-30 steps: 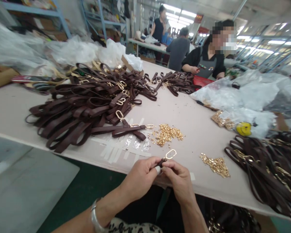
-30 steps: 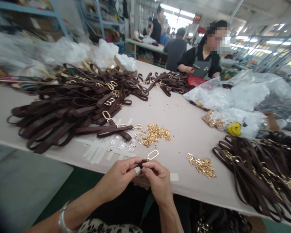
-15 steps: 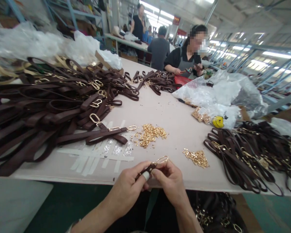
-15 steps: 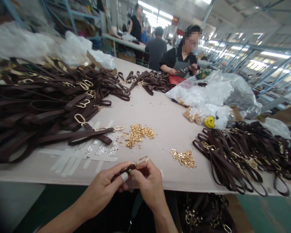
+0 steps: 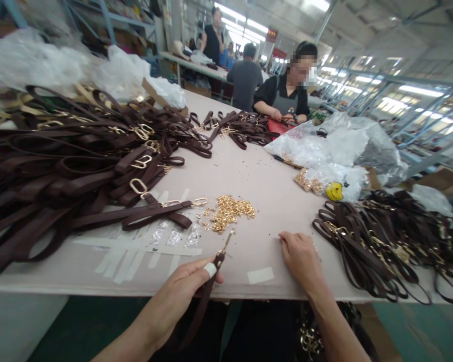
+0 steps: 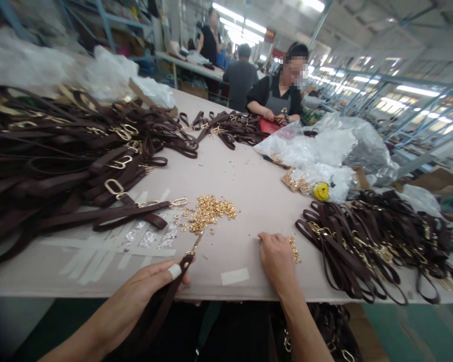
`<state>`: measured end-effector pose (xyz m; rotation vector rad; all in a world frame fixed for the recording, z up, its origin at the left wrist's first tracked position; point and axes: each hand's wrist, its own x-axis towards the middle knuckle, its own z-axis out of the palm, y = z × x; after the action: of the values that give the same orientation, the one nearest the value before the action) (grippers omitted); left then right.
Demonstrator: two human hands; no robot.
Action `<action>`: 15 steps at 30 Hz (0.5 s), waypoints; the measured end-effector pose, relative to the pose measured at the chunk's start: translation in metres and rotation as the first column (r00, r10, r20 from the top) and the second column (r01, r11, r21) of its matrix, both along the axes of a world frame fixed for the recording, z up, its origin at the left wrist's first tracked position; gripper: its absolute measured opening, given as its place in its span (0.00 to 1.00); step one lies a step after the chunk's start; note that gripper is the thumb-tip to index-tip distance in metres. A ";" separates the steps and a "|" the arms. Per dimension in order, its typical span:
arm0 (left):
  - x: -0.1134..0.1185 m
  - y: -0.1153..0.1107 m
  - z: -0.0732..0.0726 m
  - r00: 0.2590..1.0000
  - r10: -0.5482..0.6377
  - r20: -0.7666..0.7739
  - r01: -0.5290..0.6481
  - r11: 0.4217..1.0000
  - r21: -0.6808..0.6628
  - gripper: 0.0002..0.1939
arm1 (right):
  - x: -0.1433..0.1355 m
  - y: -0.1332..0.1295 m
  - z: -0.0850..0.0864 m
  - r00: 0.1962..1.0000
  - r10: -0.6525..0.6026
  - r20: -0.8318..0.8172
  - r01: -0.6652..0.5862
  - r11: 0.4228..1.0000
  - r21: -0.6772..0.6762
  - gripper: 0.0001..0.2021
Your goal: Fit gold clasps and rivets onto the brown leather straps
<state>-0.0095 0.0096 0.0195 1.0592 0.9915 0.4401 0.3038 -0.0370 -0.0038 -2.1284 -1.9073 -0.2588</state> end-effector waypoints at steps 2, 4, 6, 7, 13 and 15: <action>-0.001 0.001 -0.005 0.997 0.064 0.042 -0.059 0.992 -0.115 0.13 | -0.002 0.004 0.003 0.999 0.005 0.034 -0.004 1.000 -0.021 0.10; 0.001 0.003 -0.010 0.990 0.115 0.086 -0.090 0.964 -0.249 0.19 | -0.002 0.009 0.005 0.999 -0.005 0.052 0.006 1.000 -0.026 0.10; 0.005 0.006 -0.013 0.985 0.123 0.124 -0.079 0.947 -0.310 0.24 | 0.001 0.014 0.006 0.999 -0.015 0.036 0.015 1.000 -0.012 0.10; 0.008 0.006 -0.013 0.984 0.122 0.134 -0.077 0.951 -0.300 0.24 | 0.002 0.015 0.005 1.000 -0.015 0.011 0.015 1.000 0.002 0.10; 0.023 0.002 -0.008 0.979 0.102 0.178 -0.093 0.994 -0.060 0.13 | -0.035 0.004 -0.005 0.928 0.073 -0.364 -0.023 0.990 0.141 0.07; 0.025 0.002 -0.010 0.978 0.117 0.174 -0.116 0.993 -0.017 0.12 | -0.063 -0.002 -0.009 0.811 0.117 -0.573 -0.020 0.985 0.173 0.06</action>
<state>0.0155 0.0116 0.0093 0.9424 0.9003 0.6150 0.2412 -0.0394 -0.0124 -1.7510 -1.5304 0.2336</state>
